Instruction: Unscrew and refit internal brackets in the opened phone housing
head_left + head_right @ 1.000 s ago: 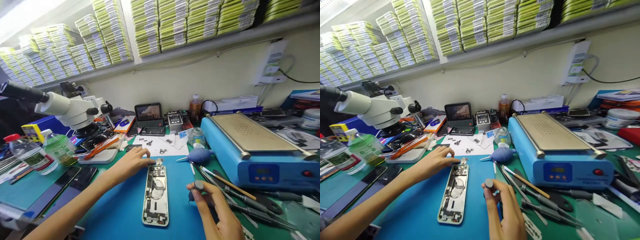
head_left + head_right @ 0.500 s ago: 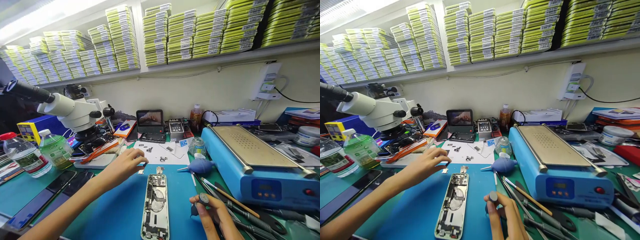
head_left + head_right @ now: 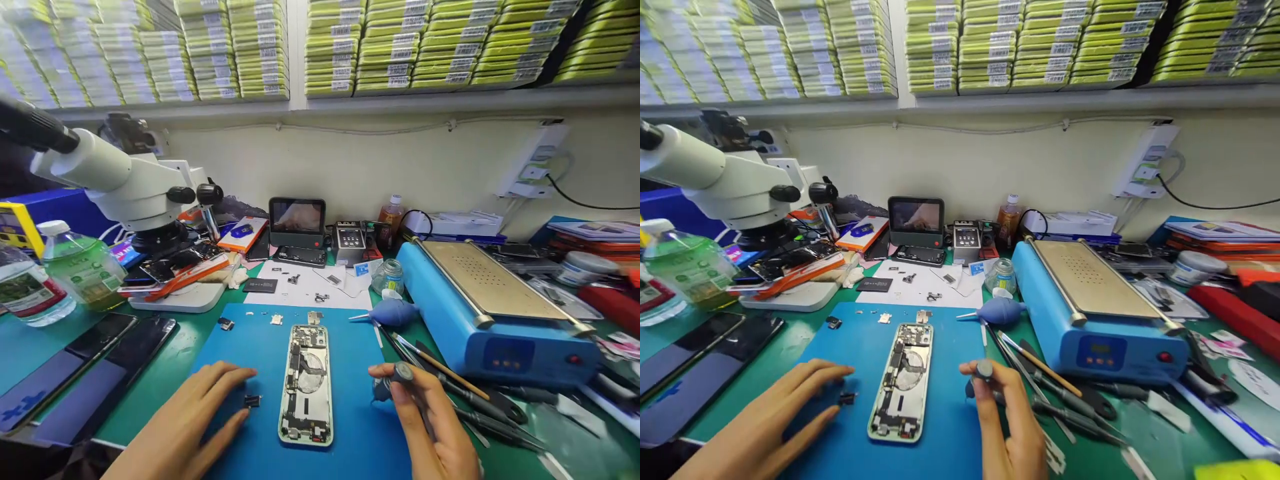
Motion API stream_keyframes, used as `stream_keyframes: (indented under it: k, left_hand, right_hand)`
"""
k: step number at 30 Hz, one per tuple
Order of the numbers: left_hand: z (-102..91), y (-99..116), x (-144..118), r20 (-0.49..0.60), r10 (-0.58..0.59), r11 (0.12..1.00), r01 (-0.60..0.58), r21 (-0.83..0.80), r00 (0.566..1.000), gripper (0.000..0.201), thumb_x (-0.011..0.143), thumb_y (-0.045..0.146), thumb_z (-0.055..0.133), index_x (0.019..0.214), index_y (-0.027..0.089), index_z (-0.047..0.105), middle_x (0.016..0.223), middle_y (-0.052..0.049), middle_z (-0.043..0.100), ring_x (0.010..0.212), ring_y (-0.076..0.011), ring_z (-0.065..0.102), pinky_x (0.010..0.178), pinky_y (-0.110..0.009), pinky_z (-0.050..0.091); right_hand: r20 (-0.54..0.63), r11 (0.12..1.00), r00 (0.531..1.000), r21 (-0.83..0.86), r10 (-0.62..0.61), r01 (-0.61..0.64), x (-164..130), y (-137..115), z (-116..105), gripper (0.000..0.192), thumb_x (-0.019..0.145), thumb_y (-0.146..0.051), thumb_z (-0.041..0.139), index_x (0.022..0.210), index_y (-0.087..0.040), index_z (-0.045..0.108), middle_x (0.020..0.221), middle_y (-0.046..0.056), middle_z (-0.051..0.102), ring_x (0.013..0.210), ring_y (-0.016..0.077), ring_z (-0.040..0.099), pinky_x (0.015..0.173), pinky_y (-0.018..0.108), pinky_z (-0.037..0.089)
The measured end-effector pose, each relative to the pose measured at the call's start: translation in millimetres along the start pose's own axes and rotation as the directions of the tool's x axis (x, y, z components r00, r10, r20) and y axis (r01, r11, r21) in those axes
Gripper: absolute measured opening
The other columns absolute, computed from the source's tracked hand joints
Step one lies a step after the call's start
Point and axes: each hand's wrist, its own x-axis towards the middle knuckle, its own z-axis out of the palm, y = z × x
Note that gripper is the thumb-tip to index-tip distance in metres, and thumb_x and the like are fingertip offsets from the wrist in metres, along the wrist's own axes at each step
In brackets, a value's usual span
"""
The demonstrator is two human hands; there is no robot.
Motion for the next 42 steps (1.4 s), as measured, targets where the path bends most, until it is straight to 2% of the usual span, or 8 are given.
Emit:
stream_keyframes:
  k: [3,7,11,16,23,32,36,42]
  left_hand:
    - [13.9,8,-1,-0.159,-0.032,0.999,0.032,-0.002,0.987,0.033,0.116,0.059,0.053,0.132,0.038,0.073,0.116,0.003,0.082,0.096,-0.0186,0.084,0.084,-0.024,0.068]
    - [19.1,17,3,-0.246,-0.022,0.998,0.006,-0.064,0.969,0.041,0.118,0.059,0.047,0.113,0.037,0.080,0.104,0.003,0.080,0.084,-0.0162,0.081,0.076,-0.023,0.065]
    - [16.6,16,3,-0.196,-0.117,0.984,0.088,-0.152,0.974,0.041,0.116,0.061,0.050,0.109,0.035,0.080,0.107,0.002,0.079,0.085,-0.0154,0.081,0.077,-0.022,0.063]
    - [17.6,26,6,-0.096,-0.251,0.946,0.222,-0.237,0.963,0.037,0.117,0.056,0.051,0.110,0.031,0.077,0.116,-0.003,0.076,0.099,-0.0210,0.081,0.084,-0.029,0.064]
    - [29.8,58,25,-0.005,-0.116,0.958,0.111,-0.266,0.993,0.021,0.119,0.035,0.051,0.117,0.029,0.071,0.127,-0.005,0.074,0.100,-0.0234,0.078,0.081,-0.037,0.062]
    - [30.5,60,24,0.022,-0.111,0.946,0.112,-0.305,0.994,0.015,0.119,0.033,0.054,0.119,0.031,0.069,0.133,-0.005,0.073,0.108,-0.0255,0.075,0.084,-0.041,0.060]
    - [29.7,60,24,0.001,-0.118,0.941,0.112,-0.321,0.993,0.017,0.119,0.040,0.055,0.118,0.031,0.070,0.131,-0.005,0.073,0.109,-0.0244,0.074,0.088,-0.039,0.058]
    - [20.8,60,9,-0.046,-0.123,0.967,0.109,-0.231,0.991,0.026,0.122,0.038,0.050,0.138,0.031,0.068,0.137,-0.005,0.073,0.116,-0.0190,0.074,0.094,-0.032,0.057]
  right_hand:
    - [0.071,0.996,0.994,-0.041,-0.079,0.082,0,2,-3,0.036,0.109,-0.060,0.061,0.114,-0.031,0.081,0.119,0.004,0.084,0.111,0.0226,0.080,0.091,0.025,0.064]
    - [0.096,0.991,0.991,-0.092,-0.092,0.101,-1,4,-8,0.033,0.111,-0.056,0.060,0.117,-0.030,0.079,0.123,0.005,0.084,0.113,0.0221,0.080,0.094,0.027,0.064]
    - [0.094,0.990,0.991,-0.095,-0.098,0.107,0,1,-8,0.032,0.109,-0.056,0.064,0.113,-0.028,0.080,0.119,0.006,0.085,0.111,0.0228,0.081,0.092,0.027,0.065]
    - [0.072,0.995,0.996,-0.073,-0.057,0.062,3,-3,-4,0.031,0.108,-0.054,0.068,0.113,-0.026,0.079,0.118,0.006,0.085,0.110,0.0244,0.081,0.094,0.030,0.066]
    - [0.053,0.995,0.998,-0.093,-0.034,0.039,4,-7,-4,0.029,0.106,-0.056,0.069,0.112,-0.030,0.080,0.115,0.003,0.087,0.106,0.0210,0.082,0.091,0.025,0.067]
    - [0.014,0.990,1.000,-0.135,-0.026,0.028,-1,-8,-3,0.026,0.106,-0.056,0.070,0.109,-0.033,0.082,0.113,-0.002,0.087,0.104,0.0184,0.083,0.088,0.020,0.066]
    - [-0.018,0.989,1.000,-0.145,0.000,-0.003,-3,-10,1,0.030,0.104,-0.059,0.070,0.110,-0.033,0.082,0.115,-0.001,0.087,0.107,0.0219,0.082,0.089,0.025,0.066]
    - [-0.110,0.985,0.993,-0.161,0.042,-0.059,-5,-19,11,0.031,0.102,-0.059,0.072,0.110,-0.030,0.080,0.113,0.002,0.085,0.107,0.0276,0.080,0.094,0.037,0.062]
